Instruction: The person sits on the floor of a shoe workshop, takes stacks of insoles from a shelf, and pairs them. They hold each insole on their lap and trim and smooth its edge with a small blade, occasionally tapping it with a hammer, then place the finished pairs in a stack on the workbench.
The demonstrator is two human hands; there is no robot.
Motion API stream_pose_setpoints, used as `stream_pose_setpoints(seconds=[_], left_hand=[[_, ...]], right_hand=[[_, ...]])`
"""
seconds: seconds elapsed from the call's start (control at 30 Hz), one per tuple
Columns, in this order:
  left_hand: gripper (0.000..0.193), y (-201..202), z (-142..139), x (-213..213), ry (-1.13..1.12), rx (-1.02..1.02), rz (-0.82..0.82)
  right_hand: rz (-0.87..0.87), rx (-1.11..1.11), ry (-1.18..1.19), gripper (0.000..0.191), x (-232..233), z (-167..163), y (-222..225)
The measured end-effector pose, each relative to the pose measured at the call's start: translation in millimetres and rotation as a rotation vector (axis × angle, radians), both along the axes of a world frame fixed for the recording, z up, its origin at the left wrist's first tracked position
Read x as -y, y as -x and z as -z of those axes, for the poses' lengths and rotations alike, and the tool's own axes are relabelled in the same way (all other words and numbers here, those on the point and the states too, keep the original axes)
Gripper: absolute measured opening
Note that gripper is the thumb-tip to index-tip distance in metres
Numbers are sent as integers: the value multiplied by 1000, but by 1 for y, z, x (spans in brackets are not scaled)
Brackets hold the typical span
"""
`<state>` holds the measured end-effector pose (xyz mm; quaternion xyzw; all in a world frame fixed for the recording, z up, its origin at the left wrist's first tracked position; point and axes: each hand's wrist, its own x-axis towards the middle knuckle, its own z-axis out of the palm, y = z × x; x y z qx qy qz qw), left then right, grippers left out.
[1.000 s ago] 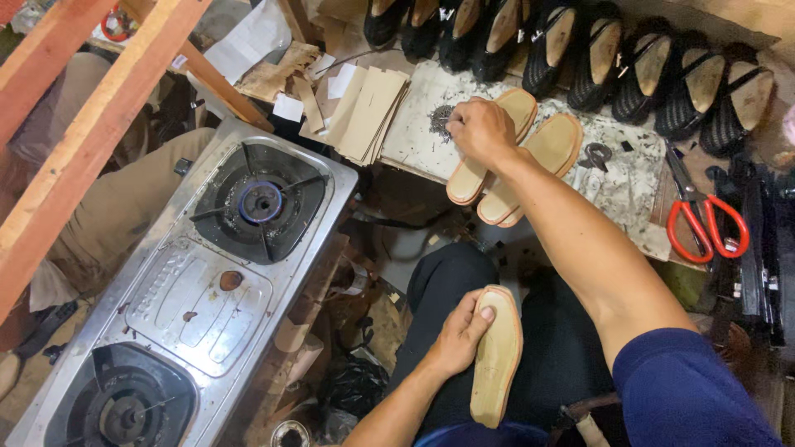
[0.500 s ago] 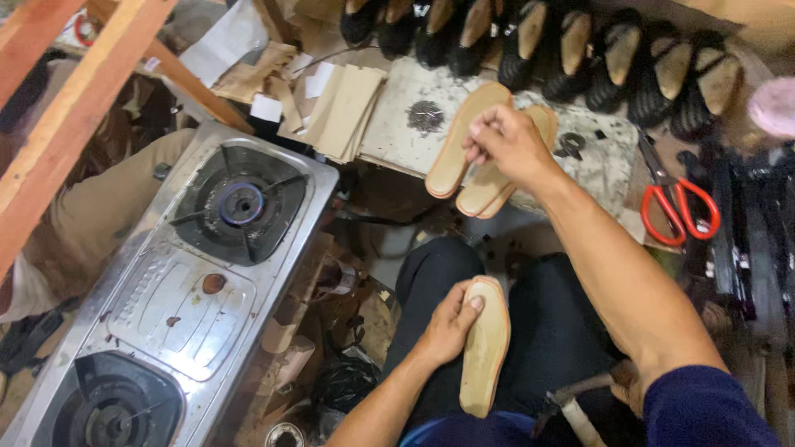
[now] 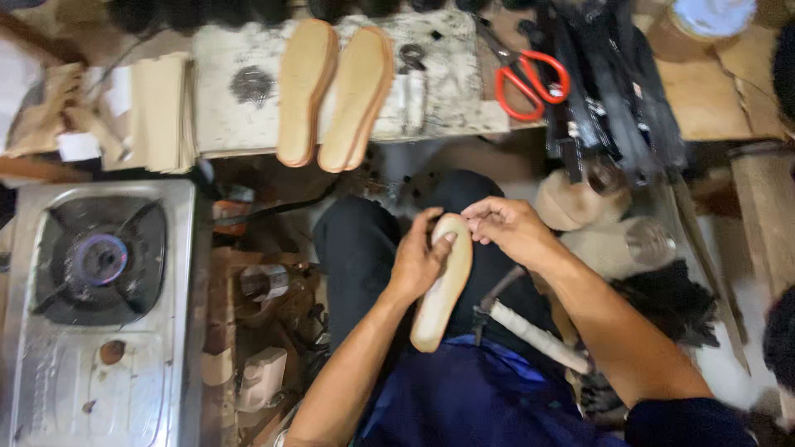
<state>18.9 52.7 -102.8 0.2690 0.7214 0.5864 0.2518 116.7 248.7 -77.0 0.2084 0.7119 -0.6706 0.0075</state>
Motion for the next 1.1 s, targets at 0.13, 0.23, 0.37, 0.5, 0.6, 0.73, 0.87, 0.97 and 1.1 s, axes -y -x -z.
stream_pose_setpoints(seconds=[0.13,0.23,0.37,0.5,0.6,0.73,0.87,0.97,1.1], left_hand=[[14,-7,-8,-3,7,-230,68],[18,-3,-16,-1,49,-177,142],[35,7,-27,3,60,-159,250],[38,7,-28,2,104,-81,211],[37,6,-21,1,40,-95,194],[25,8,-6,4,46,-28,182],[15,5,3,6,-10,-24,160],[13,0,5,8,-64,-43,128],[11,1,5,11,-84,-13,97]], right_hand=[[130,28,98,27,4,14,-36],[121,5,155,31,9,22,-46],[101,2,180,30,14,28,-38],[78,82,103,28,17,24,-21],[74,97,92,25,19,21,-13],[83,139,24,28,23,24,-3],[120,74,17,28,32,21,-4],[146,-15,-211,25,46,1,-30],[-17,-146,-908,43,67,-42,-101]])
